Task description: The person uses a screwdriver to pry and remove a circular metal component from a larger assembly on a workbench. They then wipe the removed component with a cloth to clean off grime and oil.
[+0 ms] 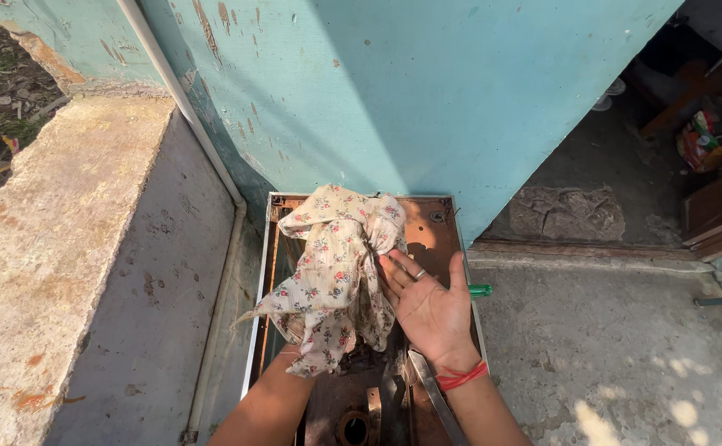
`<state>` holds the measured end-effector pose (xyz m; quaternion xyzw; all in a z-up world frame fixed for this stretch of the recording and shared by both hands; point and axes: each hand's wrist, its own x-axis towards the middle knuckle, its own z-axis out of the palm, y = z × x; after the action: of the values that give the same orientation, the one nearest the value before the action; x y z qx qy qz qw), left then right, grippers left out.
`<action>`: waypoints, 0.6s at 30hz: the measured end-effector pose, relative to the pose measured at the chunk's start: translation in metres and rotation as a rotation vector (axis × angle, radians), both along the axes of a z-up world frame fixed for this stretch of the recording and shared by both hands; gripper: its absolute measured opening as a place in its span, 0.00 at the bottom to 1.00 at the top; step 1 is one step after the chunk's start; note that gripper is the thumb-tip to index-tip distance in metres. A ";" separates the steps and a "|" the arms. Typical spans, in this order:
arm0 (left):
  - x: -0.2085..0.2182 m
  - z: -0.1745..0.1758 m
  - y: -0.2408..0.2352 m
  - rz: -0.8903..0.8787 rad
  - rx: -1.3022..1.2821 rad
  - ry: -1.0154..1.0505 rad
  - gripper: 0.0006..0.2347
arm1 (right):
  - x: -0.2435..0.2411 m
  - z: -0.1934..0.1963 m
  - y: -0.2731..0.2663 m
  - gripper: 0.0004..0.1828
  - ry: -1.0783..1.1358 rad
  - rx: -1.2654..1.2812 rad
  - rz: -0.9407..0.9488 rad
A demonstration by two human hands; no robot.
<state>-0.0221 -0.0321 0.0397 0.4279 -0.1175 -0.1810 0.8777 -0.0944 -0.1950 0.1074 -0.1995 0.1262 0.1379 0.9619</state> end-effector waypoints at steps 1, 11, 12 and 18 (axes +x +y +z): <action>-0.005 -0.004 -0.010 0.039 0.209 -0.097 0.21 | 0.001 -0.004 0.002 0.51 0.052 -0.052 0.020; 0.034 -0.115 -0.022 0.075 -0.428 0.405 0.25 | 0.007 -0.066 0.046 0.20 -0.165 -0.550 -0.014; 0.034 -0.120 -0.019 0.026 -0.457 0.442 0.25 | 0.005 -0.065 0.049 0.20 -0.210 -0.629 -0.005; 0.038 -0.063 0.005 -0.081 -0.554 0.367 0.27 | -0.026 -0.025 0.059 0.24 -0.734 -1.221 -0.158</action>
<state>0.0154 -0.0266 -0.0231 0.1282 -0.0192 -0.2510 0.9593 -0.1202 -0.1364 0.0822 -0.7259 -0.1368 -0.1032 0.6661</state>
